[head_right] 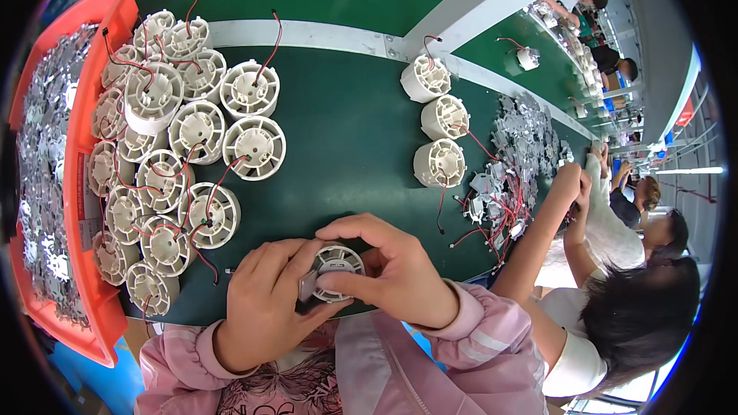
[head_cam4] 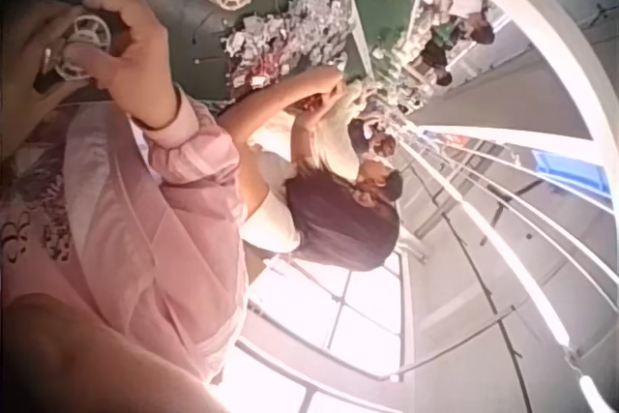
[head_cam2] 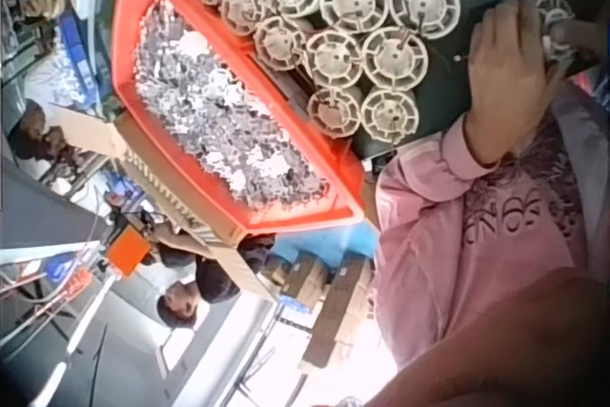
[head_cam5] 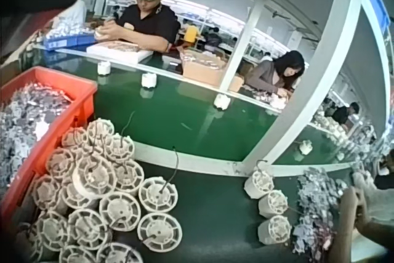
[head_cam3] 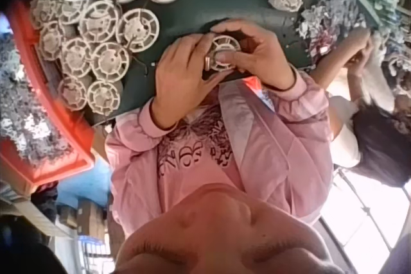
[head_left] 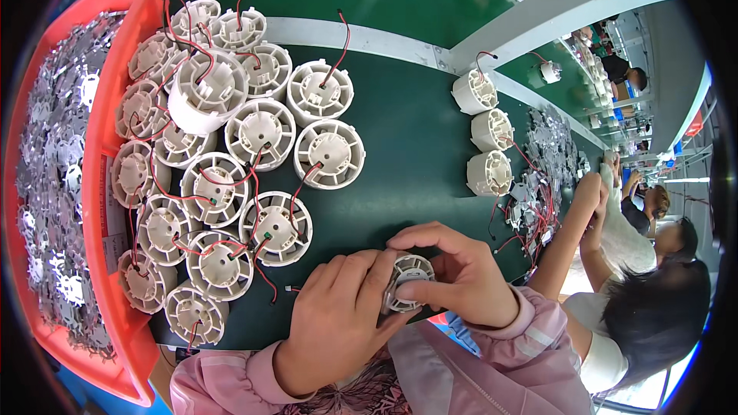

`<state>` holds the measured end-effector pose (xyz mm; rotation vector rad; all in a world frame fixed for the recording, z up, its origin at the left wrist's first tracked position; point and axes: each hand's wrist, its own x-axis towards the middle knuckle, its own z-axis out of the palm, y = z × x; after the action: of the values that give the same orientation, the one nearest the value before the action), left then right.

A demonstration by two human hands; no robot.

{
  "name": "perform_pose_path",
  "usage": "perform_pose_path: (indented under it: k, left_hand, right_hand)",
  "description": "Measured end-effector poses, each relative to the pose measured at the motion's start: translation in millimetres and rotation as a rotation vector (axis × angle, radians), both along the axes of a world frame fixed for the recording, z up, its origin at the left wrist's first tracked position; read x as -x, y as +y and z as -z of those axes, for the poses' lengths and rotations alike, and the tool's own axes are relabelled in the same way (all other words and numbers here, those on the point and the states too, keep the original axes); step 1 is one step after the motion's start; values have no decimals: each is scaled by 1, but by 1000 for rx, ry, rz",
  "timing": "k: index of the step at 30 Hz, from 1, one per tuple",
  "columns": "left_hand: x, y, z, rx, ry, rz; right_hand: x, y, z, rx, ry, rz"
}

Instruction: The person assembles electronic units by inserting small components into plastic casings by hand and placing the assembled units onto the conveyor.

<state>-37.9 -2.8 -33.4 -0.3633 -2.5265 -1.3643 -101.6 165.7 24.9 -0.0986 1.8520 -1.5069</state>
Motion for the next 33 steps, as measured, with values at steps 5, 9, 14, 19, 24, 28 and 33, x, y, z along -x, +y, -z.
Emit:
perform_pose_path:
  k: [5, 9, 14, 19, 24, 28, 33]
  left_hand:
    - [0, -6, -3, 27, -19, 80]
    - [-4, -3, -1, 19, -11, 43]
    - [-1, -13, -4, -73, -70, 84]
    - [-6, -14, -1, -267, -18, 58]
    - [-16, -11, -25, -330, -115, 55]
    - [-20, -12, -29, -432, -106, 114]
    - [-21, -22, -35, -649, -46, 265]
  right_hand:
    - [-7, 4, 3, 102, -200, 139]
    - [1, 8, 13, 185, -259, 116]
    - [2, 5, 12, 190, -203, 64]
    - [-12, 1, 5, 117, 90, -32]
    - [-24, 2, -10, -103, 522, -192]
    - [-21, 5, -27, -104, 517, -279]
    - [-30, 12, -37, 7, 476, -284]
